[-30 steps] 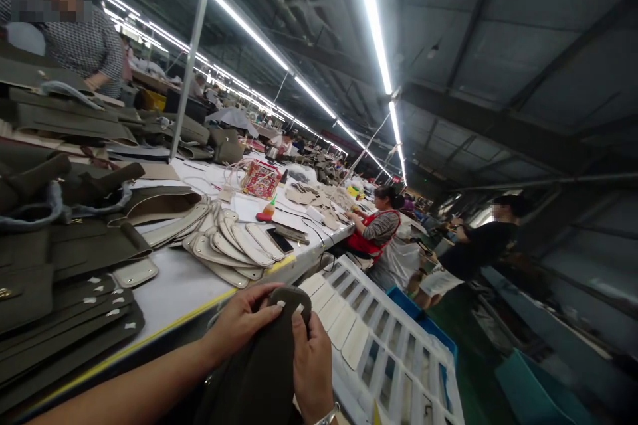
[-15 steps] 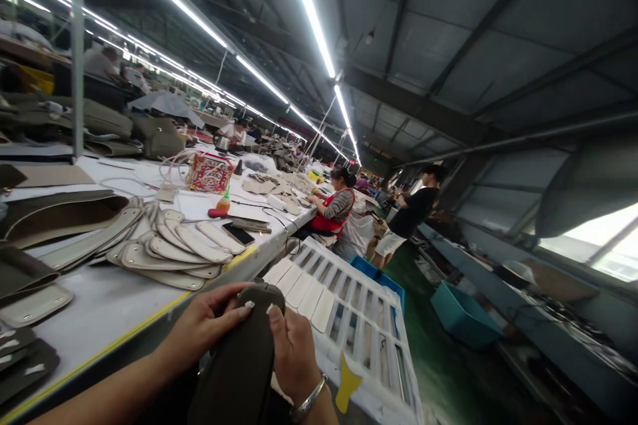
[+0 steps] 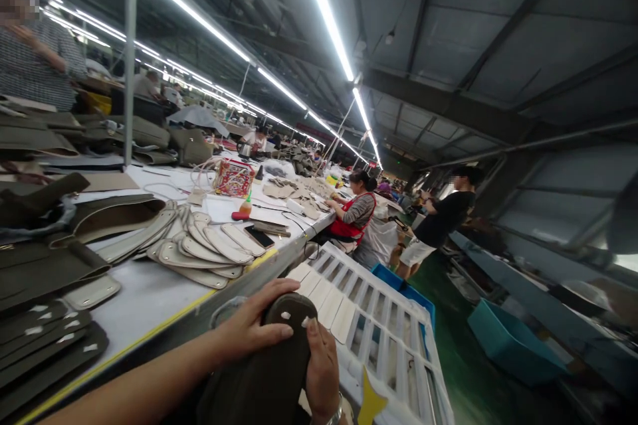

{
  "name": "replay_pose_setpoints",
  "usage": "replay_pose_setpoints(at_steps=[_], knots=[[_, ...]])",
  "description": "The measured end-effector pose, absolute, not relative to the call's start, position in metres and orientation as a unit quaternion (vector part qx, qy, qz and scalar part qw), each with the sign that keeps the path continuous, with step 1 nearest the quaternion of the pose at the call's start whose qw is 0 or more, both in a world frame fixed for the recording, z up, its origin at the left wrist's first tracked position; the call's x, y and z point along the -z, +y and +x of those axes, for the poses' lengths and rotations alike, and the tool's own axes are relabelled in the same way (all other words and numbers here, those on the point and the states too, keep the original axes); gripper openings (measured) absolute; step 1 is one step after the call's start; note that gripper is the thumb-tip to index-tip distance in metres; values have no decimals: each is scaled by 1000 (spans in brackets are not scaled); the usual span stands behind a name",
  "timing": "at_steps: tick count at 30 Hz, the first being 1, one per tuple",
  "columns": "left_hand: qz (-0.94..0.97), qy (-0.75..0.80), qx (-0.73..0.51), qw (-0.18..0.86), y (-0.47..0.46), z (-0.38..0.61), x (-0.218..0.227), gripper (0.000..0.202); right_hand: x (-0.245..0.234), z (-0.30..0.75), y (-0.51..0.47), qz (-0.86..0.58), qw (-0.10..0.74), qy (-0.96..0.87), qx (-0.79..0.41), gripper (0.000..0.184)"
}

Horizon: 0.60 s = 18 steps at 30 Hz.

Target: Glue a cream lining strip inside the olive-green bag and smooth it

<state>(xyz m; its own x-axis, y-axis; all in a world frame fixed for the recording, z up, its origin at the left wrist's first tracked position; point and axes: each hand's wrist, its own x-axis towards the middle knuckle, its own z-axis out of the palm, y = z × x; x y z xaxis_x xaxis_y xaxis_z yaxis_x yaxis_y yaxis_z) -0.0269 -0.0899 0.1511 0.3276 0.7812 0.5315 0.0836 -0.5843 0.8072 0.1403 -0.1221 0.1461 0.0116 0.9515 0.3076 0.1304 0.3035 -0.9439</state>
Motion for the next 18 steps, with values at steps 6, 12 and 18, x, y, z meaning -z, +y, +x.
replay_pose_setpoints(at_steps=[6,12,18], knots=[[725,458,-459,231,-98,-21,-155,32,-125,151,-115,-558,558,-543,-287,63],[755,331,-429,370,-88,-27,-162,32,-98,165,-105,-580,521,-591,-206,78],[754,322,-412,399,-82,-23,-154,36,-105,162,-104,-575,516,-606,-190,75]])
